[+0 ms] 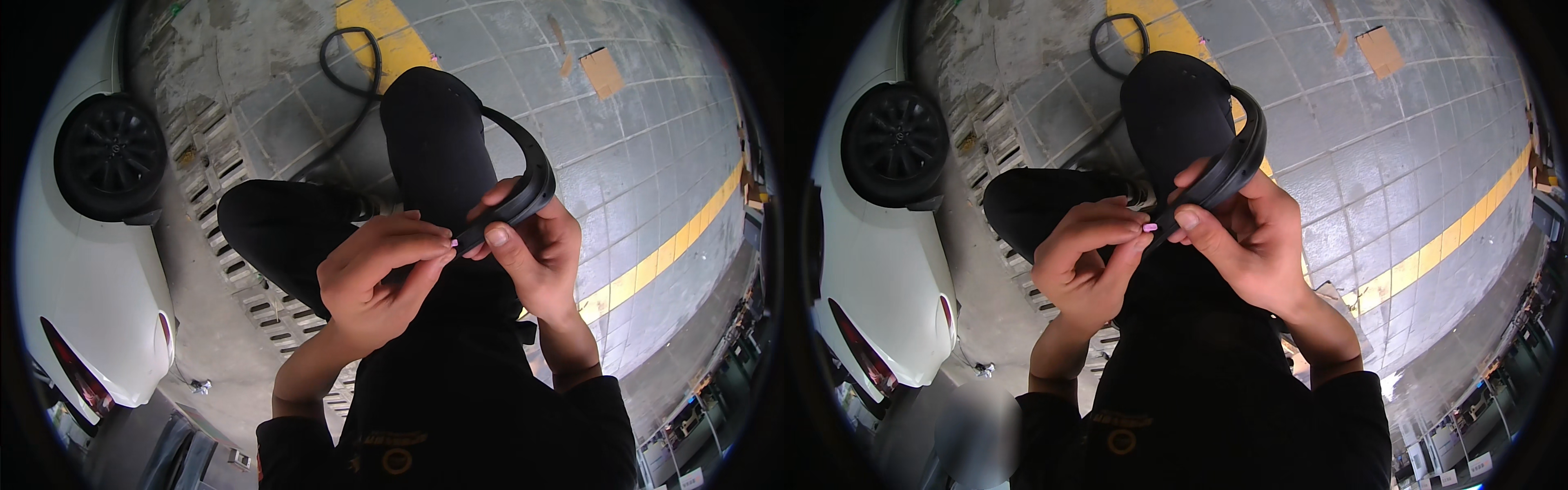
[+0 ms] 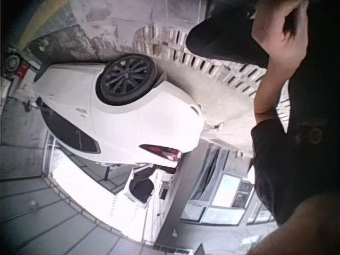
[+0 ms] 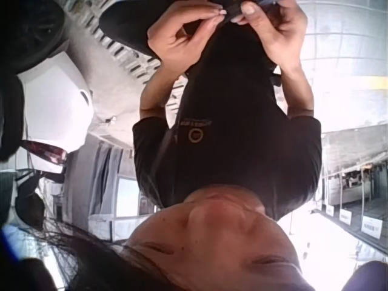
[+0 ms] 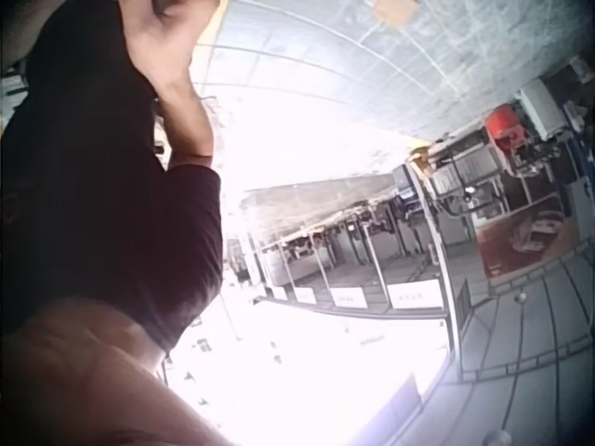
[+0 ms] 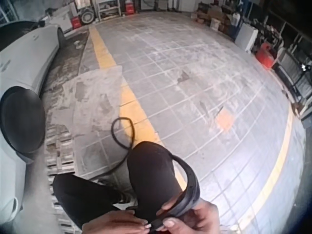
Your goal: The person sits on the floor and sews a black belt using a needle and thread. They repeatedly pass the needle through the belt material, pulling the thread to secure stitches along the length of the belt.
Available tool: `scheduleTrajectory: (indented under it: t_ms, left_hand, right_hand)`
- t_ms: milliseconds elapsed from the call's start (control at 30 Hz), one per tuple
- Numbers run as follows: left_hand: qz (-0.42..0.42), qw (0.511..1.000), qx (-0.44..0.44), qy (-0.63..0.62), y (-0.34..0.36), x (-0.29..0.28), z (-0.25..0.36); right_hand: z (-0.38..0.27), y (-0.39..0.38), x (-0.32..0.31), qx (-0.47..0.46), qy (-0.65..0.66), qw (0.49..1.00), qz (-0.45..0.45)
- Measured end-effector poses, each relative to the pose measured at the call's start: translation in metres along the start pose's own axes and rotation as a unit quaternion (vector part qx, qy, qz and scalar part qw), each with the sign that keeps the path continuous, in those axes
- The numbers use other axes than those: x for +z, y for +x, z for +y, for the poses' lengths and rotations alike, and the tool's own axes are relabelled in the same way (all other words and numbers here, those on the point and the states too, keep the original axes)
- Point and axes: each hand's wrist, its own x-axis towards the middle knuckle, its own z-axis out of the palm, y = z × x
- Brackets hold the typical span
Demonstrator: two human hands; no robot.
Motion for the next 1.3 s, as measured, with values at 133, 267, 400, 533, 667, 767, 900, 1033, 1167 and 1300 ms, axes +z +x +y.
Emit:
scheduleTrajectory:
  t_ms: [133, 267, 400, 533, 667, 767, 900, 1033, 1167, 1300]
  left_hand:
    - [-0.017, 0.999, 0.012, 0.029, 0.002, -0.004, 0.003]
    - [-0.025, 0.999, 0.021, 0.042, 0.003, -0.006, 0.004]
    - [-0.047, 0.996, 0.04, 0.069, 0.004, -0.008, -0.001]
    - [-0.079, 0.994, 0.014, 0.07, 0.006, -0.012, 0.0]
    - [-0.093, 0.994, -0.019, 0.044, 0.01, -0.014, 0.003]
    - [-0.086, 0.991, -0.086, -0.056, 0.007, -0.015, -0.005]
    - [-0.068, 0.976, -0.184, -0.095, 0.006, -0.014, -0.005]
    - [-0.13, 0.987, -0.078, 0.053, 0.008, -0.019, -0.001]
    - [-0.16, 0.957, 0.097, 0.224, 0.014, -0.024, -0.001]
    - [-0.242, 0.88, 0.196, 0.357, 0.022, -0.034, -0.002]
  right_hand:
    - [-0.002, -0.001, 0.006, 0.013, -0.008, 1.0, 0.008]
    - [-0.004, -0.001, 0.009, 0.027, -0.016, 0.999, 0.014]
    - [0.001, 0.001, 0.01, 0.014, -0.031, 0.999, 0.014]
    - [0.004, 0.005, 0.008, 0.033, -0.028, 0.999, 0.02]
    - [0.005, 0.007, 0.007, 0.028, -0.045, 0.999, 0.004]
    - [0.007, 0.007, 0.008, 0.021, -0.033, 0.999, -0.005]
    - [0.009, 0.008, 0.008, 0.013, -0.041, 0.999, 0.002]
    - [0.011, 0.008, 0.009, 0.002, -0.069, 0.998, 0.011]
    - [0.011, 0.008, 0.012, 0.007, -0.072, 0.997, 0.017]
    - [0.011, 0.009, 0.014, 0.012, -0.074, 0.997, 0.011]
